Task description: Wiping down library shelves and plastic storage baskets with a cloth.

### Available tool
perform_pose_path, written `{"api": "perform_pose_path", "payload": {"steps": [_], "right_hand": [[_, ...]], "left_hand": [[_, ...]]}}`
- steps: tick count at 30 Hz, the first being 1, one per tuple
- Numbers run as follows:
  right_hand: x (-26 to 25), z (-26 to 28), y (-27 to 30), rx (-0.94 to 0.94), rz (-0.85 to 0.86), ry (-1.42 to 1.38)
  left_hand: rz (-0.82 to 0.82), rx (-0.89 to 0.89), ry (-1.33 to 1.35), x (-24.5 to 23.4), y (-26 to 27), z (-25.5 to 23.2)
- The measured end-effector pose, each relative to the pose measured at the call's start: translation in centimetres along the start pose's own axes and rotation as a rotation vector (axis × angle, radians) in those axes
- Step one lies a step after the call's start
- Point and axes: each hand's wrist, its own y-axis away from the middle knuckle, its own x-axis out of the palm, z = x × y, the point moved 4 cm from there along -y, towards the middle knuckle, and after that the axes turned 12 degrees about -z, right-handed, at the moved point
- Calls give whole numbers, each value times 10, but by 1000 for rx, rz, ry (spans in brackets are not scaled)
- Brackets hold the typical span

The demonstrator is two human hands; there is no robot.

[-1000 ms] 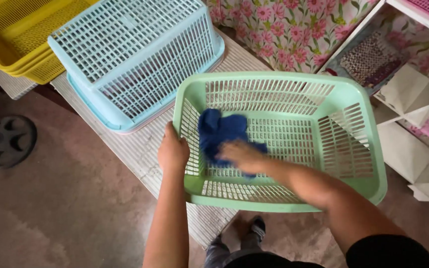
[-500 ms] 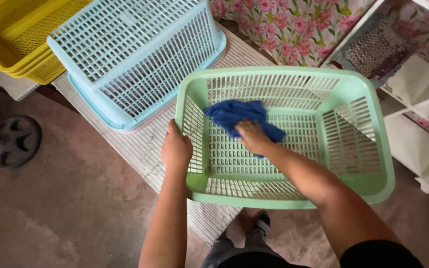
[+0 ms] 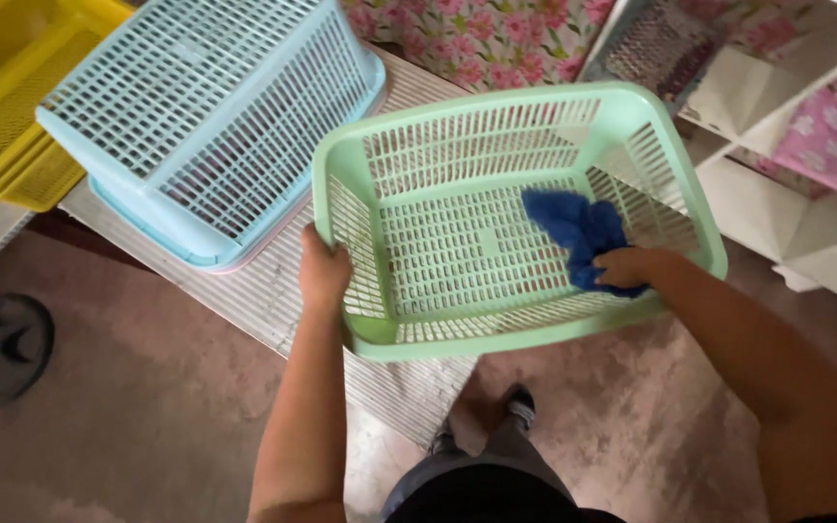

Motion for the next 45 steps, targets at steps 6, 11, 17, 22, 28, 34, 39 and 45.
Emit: {"api": "perform_pose_path", "payload": {"steps": [6,11,17,22,28,34,39,45], "right_hand": [[-66,164,97,-498,30,-304],[-107,342,157,-571,-385,-399],[-93,447,187,-697,-995,-282],[-86,367,231,-712,-1349,23],[-18,124,258,-580,-1459,-104],[-28,-17,263,41,-1485,139],[-83,-65,172,179,-1207,-351],[-156,-77,79,157,-1183,-239]], "left_hand": [[-23,51,-29,3,5,-17],[-74,61,-110,28,-20,5],[-22,87,-219,33,-31,9],[-25,111,-222,22,-18,-4],[-116,111,-298,17,-1,-18],[-198,123,-475,7,32,-44],[-171,147,-410,1,43,-51],[-185,136,-394,10,20,-25]]}}
